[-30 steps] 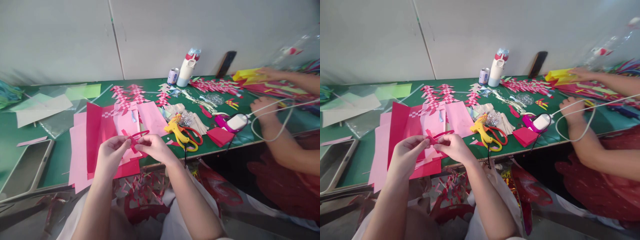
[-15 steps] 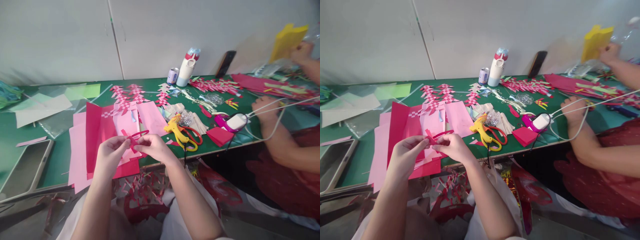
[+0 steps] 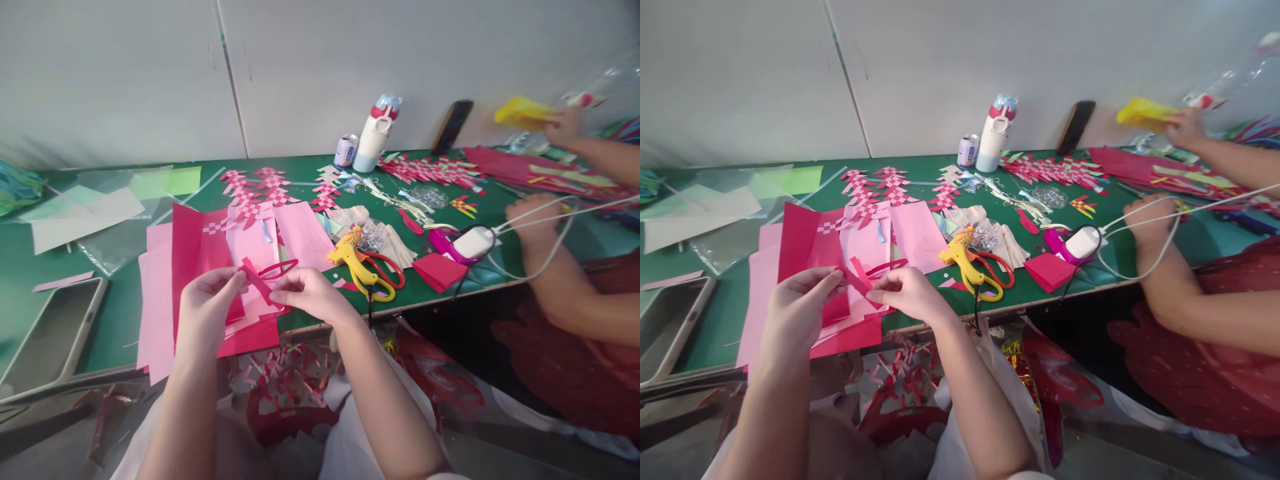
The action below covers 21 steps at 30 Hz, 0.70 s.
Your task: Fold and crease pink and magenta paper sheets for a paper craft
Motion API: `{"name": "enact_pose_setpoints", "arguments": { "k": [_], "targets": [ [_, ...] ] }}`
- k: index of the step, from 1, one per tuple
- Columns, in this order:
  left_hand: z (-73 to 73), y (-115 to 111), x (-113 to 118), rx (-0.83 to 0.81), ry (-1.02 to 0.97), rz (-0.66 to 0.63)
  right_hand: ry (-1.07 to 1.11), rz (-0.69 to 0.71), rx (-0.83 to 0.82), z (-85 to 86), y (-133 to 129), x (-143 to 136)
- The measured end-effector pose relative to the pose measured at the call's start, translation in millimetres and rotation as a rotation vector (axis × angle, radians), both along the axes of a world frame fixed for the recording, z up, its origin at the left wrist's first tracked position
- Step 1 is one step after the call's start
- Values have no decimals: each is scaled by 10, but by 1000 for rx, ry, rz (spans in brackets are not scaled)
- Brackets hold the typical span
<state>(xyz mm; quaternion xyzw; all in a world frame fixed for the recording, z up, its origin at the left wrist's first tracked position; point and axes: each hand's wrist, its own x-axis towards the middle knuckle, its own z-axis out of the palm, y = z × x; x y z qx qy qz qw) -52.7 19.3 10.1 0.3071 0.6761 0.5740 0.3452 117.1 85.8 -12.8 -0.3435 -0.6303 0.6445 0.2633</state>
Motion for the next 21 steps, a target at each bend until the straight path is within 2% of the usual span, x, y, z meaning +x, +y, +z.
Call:
{"name": "enact_pose_setpoints", "arguments": {
  "k": [6,15,21],
  "targets": [
    [-41,21,-27,50,-63,14,19,69,-76,57,-23,-17],
    [3,23,-20,27,-6,50,29,26,-37,-33,4,-32],
    [3,22,-36,-17,50,43,12,-1,-45,-14,-7,-47]
  ]
}}
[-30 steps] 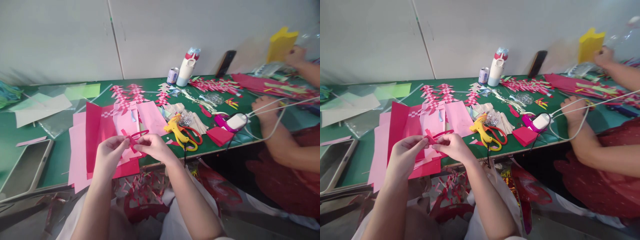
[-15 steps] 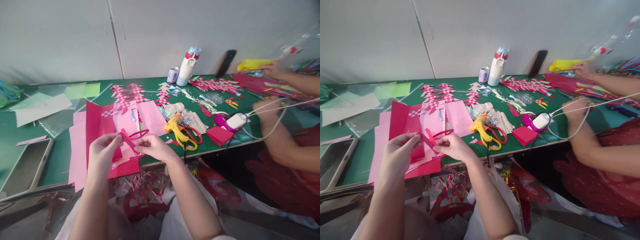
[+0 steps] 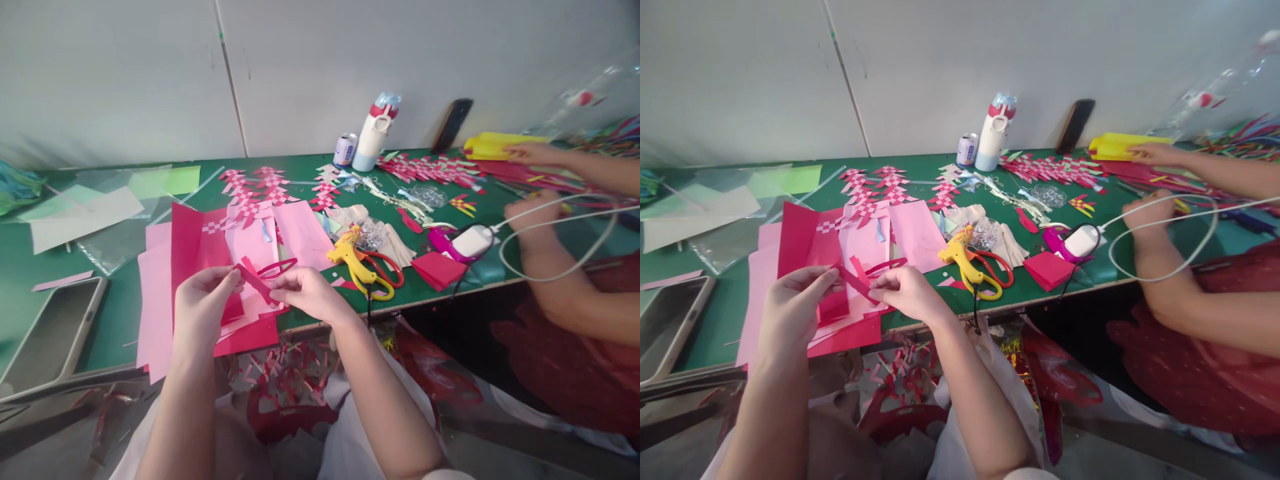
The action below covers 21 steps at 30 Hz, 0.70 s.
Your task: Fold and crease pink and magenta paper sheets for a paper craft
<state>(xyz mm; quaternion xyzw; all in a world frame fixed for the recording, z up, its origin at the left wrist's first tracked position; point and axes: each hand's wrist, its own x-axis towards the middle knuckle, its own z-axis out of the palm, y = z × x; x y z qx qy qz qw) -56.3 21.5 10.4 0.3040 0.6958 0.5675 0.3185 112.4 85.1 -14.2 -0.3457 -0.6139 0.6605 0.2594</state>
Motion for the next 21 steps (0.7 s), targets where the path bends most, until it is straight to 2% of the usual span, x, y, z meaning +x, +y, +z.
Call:
{"name": "enact_pose_setpoints", "arguments": {
  "k": [6,21],
  "targets": [
    [7,-4,15,8,8,17,7,30,64,-17,7,3],
    [3,2,-9,-5,59,23,-8,20,54,-31,-3,15]
  ]
}}
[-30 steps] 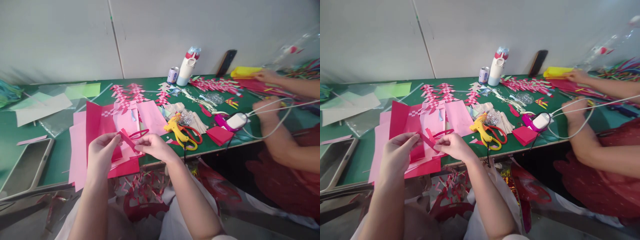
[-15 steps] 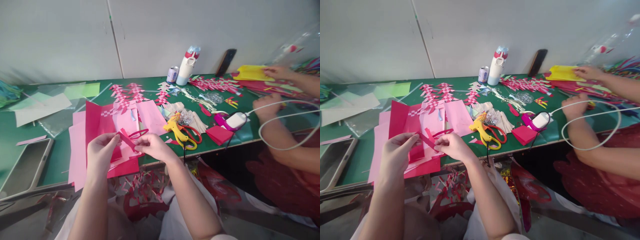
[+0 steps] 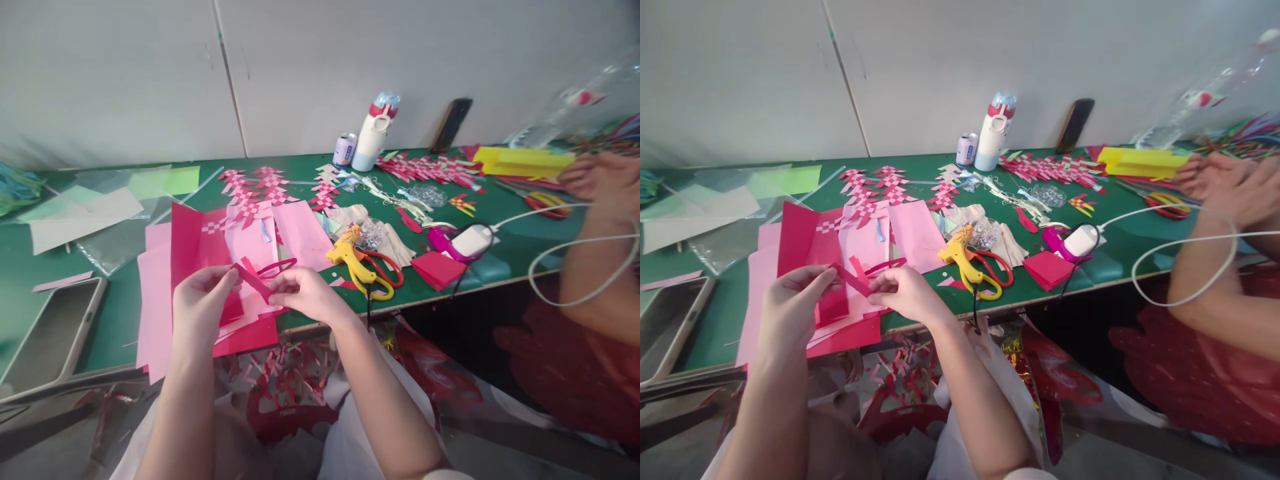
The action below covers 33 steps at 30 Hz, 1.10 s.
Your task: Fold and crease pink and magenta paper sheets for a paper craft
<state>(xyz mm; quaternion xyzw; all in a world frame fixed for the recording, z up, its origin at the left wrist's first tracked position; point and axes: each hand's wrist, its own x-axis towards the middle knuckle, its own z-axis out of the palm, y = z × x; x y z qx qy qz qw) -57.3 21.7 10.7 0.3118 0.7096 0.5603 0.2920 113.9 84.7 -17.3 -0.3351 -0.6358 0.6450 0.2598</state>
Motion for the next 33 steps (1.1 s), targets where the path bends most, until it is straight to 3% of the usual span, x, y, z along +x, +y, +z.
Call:
{"name": "enact_pose_setpoints", "arguments": {
  "k": [10,26,33],
  "targets": [
    [24,3,31,-22,3,5,-21,11,13,9,2,0],
    [-11,-14,33,-24,15,-47,-160,47,204,112,-47,84],
    [-33,2,35,-31,21,-71,-162,27,157,112,-40,105]
  ]
}}
